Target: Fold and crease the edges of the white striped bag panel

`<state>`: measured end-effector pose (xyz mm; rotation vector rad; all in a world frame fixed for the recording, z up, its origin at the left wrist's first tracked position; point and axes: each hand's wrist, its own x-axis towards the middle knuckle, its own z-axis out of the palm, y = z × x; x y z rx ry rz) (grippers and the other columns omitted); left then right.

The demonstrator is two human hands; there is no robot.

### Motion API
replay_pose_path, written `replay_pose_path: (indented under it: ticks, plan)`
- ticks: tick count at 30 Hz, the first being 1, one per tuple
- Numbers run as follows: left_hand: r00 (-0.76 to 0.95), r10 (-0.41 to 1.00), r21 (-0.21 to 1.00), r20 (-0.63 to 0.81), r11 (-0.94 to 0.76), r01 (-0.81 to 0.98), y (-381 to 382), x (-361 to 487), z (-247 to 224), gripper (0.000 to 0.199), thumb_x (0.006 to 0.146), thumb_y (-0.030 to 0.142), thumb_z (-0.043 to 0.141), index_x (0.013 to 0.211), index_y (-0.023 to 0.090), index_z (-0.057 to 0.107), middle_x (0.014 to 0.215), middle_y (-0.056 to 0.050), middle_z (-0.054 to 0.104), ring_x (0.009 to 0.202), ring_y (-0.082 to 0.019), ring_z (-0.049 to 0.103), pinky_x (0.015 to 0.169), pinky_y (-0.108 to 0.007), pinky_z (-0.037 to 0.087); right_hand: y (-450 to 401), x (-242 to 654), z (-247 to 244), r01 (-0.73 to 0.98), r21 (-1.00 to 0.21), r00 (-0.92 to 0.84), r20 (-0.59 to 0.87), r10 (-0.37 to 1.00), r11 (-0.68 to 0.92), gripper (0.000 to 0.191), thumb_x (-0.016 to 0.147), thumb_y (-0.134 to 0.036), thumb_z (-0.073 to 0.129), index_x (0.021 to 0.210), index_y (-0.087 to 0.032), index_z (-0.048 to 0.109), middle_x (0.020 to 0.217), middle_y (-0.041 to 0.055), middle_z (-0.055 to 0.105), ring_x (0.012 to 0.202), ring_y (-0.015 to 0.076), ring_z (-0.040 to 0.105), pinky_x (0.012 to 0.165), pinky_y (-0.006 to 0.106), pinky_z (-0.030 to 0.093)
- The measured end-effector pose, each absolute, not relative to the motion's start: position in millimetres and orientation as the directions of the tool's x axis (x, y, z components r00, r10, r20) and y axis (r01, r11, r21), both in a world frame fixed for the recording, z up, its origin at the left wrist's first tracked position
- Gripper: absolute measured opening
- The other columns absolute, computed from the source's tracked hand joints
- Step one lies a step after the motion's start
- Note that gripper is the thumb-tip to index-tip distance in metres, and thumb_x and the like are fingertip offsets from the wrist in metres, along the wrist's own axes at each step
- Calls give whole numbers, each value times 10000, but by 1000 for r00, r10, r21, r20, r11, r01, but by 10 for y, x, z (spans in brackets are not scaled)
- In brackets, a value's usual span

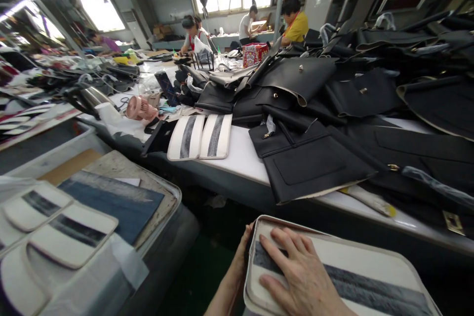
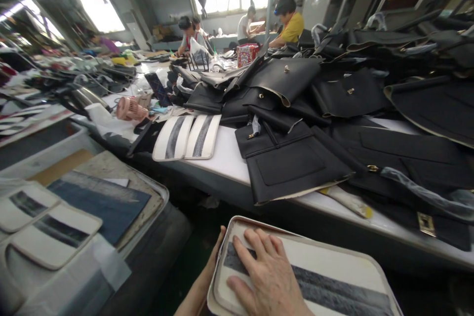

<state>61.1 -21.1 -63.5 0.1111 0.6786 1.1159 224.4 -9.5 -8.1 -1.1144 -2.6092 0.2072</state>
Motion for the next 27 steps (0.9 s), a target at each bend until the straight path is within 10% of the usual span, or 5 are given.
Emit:
replay_pose_path:
  ticks: [13, 27]
  plan:
    - [431, 808, 418, -401, 580, -699, -320, 518, -928, 814, 766, 741, 574, 1262, 97, 622, 1286, -186, 619, 1335, -373, 426, 1151, -486, 235, -126, 2218, -68, 700, -337, -593, 216, 776, 629, 524, 842, -486, 634, 1332, -359, 496, 1341, 4, 519, 1207, 256, 443, 1015, 399, 273]
    - [162, 928, 699, -336, 361, -618, -552, 378, -590, 618, 845, 470, 669, 1378, 190, 531, 1366, -147, 568, 1282, -339, 490, 1125, -461, 293, -155, 2242, -91, 680, -273, -624, 272, 732, 681, 523, 876, -562, 576, 1329, -309, 504, 1338, 28, 518, 1221, 261, 434, 1032, 407, 255]
